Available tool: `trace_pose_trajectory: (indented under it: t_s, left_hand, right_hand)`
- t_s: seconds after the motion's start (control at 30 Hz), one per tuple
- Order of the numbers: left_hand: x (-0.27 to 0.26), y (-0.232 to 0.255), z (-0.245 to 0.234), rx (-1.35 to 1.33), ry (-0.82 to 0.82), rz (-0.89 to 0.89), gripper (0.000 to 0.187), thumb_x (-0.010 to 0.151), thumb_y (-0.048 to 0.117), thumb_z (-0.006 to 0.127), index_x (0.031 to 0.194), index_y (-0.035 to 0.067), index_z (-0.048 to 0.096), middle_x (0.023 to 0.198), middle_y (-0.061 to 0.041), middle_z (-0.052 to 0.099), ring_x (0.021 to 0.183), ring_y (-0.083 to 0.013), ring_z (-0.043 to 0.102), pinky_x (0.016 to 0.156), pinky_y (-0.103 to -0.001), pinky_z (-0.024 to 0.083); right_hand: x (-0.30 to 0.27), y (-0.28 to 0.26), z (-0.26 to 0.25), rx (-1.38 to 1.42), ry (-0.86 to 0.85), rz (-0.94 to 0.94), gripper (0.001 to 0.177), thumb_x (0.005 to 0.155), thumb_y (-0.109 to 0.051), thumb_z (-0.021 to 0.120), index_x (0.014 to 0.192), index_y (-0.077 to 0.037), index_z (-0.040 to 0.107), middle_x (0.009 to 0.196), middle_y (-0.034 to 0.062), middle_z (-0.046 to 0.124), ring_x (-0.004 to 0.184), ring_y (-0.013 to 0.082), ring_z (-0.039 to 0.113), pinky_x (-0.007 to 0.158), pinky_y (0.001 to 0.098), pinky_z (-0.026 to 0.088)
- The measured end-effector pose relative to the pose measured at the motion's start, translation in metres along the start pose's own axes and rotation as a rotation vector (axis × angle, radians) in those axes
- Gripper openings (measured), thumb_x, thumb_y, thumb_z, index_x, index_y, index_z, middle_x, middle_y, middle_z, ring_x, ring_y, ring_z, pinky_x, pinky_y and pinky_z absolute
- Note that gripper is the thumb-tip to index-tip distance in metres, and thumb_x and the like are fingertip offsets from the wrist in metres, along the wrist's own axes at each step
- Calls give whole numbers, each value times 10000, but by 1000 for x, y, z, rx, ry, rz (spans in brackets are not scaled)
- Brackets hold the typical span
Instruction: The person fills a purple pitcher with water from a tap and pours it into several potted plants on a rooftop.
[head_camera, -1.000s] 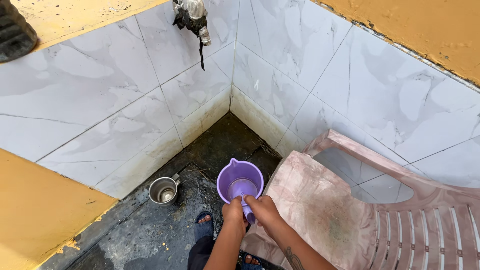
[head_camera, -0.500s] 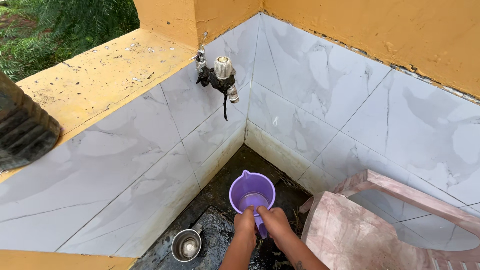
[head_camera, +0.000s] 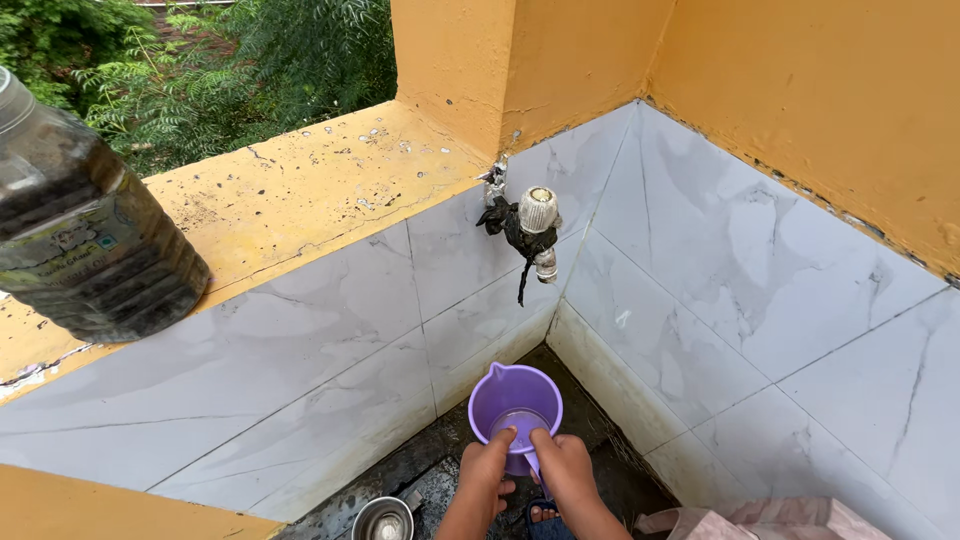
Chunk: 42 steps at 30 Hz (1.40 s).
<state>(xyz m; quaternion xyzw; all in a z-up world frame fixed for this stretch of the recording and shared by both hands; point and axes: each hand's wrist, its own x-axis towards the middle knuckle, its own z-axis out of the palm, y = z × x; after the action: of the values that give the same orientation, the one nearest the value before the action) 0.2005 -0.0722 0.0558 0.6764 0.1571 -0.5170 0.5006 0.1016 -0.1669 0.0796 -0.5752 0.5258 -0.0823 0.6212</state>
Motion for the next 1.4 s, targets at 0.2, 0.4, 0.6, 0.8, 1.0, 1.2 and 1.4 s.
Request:
trace_pose_trajectory:
  t_s: [0.2,0.4,0.6,0.8,1.0,1.2,1.4]
  left_hand:
    - [11,48,17,-103,373,310,578,856,451,739,1062,-86,676,824,-156,695,683,-245,656,622,-397,513]
    - [1,75,42,-344,466,582,269,875,229,709,1000,-9,727,759,-52,706,611,-142,590,557,-297,480]
    - [-16,89,39,-607,462,599,254,945,244,603,1049,26,685,905,-40,718,657,-111,606,489,-267,425]
    - [-37,124,24,-661,490,636,299,984,313,547,1113,59,636,975,-28,700,718,-99,609,561,-273,467]
    - [-41,150,40,-393,626,744,415,946,353,655,1156,-3,689,1021,-96,736,901,-168,682,786,-313,536]
    - [-41,181,41,-256,648,676,559,889,389,675,1287,0,621,1066,-122,713,957,-225,700,837,-351,543]
    - [-37,210,53,-4,713,809,631,880,452,658,1333,18,583,1103,-132,739,1011,-270,702,896,-393,519]
  right_hand:
    - [58,-44,-24,-154,-171,-156,458,881,-325,589,594,30,627,502,116,580,437,202,534,482,337,428]
    - [97,-73,-49,-91,-300,-131,364,873,-305,612,689,7,586,511,126,557,433,219,521,461,369,416]
    - [102,-107,-54,-29,-456,-169,303,859,-281,653,738,-11,590,557,102,568,467,206,547,480,344,450]
    - [98,-136,-47,-10,-497,-223,310,868,-296,643,745,-13,612,547,89,574,467,184,559,486,332,471]
    - [89,-167,-32,9,-477,-227,323,875,-317,632,732,-28,613,543,81,567,459,177,546,473,334,460]
    - [92,-184,-30,33,-423,-209,331,877,-320,629,712,-35,591,536,69,560,452,176,550,449,342,458]
    - [97,-188,-35,123,-337,-218,332,864,-312,653,712,-28,571,542,83,568,442,187,550,437,347,464]
